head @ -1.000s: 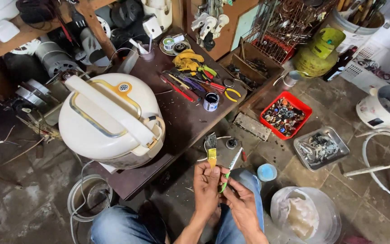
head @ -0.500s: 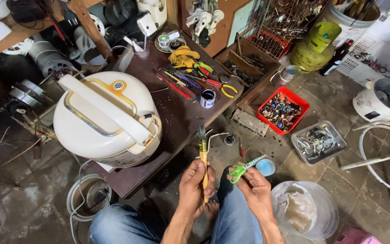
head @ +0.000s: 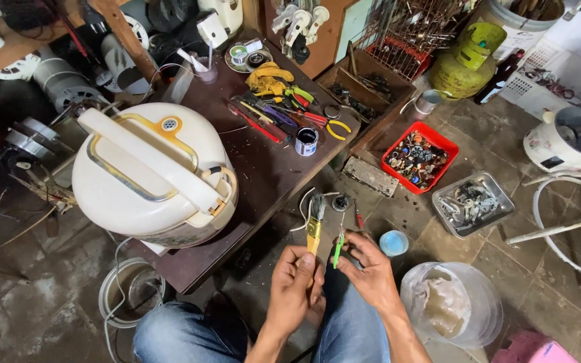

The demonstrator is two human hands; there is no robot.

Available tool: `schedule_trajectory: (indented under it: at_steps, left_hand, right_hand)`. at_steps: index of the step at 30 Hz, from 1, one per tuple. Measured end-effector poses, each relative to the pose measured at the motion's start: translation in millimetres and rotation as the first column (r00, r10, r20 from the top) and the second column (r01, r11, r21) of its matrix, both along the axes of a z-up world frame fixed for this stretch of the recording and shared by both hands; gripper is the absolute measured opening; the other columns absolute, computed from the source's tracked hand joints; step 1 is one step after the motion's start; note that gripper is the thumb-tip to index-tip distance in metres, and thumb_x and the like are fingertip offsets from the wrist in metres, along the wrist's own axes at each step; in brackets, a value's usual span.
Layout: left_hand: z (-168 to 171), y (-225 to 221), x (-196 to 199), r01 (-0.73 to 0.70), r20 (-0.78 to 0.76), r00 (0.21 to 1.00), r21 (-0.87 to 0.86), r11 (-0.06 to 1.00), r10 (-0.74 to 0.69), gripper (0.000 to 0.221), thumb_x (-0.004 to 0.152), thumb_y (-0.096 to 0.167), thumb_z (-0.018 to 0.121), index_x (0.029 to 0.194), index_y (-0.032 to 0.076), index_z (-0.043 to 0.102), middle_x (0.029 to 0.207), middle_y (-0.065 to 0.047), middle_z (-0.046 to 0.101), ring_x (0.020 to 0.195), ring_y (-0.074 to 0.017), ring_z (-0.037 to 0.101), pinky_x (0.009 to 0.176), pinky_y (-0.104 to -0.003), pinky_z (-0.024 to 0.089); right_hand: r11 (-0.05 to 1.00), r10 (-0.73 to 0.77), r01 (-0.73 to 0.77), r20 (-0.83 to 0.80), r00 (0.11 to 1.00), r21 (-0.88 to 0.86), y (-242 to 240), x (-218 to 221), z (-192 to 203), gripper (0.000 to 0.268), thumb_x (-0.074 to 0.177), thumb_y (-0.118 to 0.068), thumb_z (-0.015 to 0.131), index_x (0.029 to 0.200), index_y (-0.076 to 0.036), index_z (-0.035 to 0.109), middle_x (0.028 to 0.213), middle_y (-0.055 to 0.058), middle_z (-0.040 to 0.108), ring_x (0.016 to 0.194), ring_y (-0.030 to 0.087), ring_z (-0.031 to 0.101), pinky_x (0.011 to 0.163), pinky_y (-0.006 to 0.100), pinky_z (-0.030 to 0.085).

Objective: Painting the exterior of a rice cooker with black paint using a paintbrush in a workshop.

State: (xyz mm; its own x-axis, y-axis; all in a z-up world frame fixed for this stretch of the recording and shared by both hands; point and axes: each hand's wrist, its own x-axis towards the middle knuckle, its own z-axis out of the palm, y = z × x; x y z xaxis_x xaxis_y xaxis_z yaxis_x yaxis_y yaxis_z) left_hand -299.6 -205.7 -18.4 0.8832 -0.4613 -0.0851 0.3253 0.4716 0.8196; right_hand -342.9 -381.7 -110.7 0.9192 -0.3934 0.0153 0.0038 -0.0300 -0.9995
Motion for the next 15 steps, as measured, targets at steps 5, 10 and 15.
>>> schedule_trajectory:
  at_steps: [5,10,15]
  left_hand:
    - [8.6,5.0,-0.3,-0.025,0.106,0.994,0.154,0.988,0.008,0.022,0.102,0.026,0.054,0.100,0.004,0.052,0.064,-0.006,0.057,0.043,-0.0088,0.040,0.042,-0.026,0.034]
    - [9.9,6.0,-0.7,-0.053,0.122,0.992,0.233,0.971,0.025,0.021,0.101,0.026,0.055,0.099,0.004,0.054,0.063,-0.004,0.059,0.040,-0.0071,0.038,0.038,-0.025,0.030]
    - [10.8,6.4,-1.5,-0.021,0.096,0.995,0.240,0.971,-0.002,0.020,0.101,0.025,0.057,0.098,0.005,0.054,0.063,-0.004,0.058,0.041,-0.0070,0.038,0.039,-0.024,0.030]
  right_hand:
    - [0.999,0.036,-0.034,0.068,0.997,-0.035,-1.4,7.4,1.7,0.051,0.083,-0.005,0.076,0.131,-0.004,0.061,0.133,0.009,0.060,0.112,0.021,0.063,0.106,0.036,0.053]
    - [0.995,0.042,-0.032,0.109,0.993,-0.096,-1.4,14.5,9.3,0.047,0.086,-0.012,0.073,0.130,-0.003,0.061,0.132,0.009,0.060,0.118,0.019,0.061,0.103,0.036,0.053]
    - [0.984,0.049,-0.035,0.072,0.996,-0.177,-6.0,17.9,13.4,0.047,0.089,-0.021,0.071,0.133,-0.009,0.061,0.132,0.005,0.058,0.123,0.021,0.057,0.104,0.042,0.050]
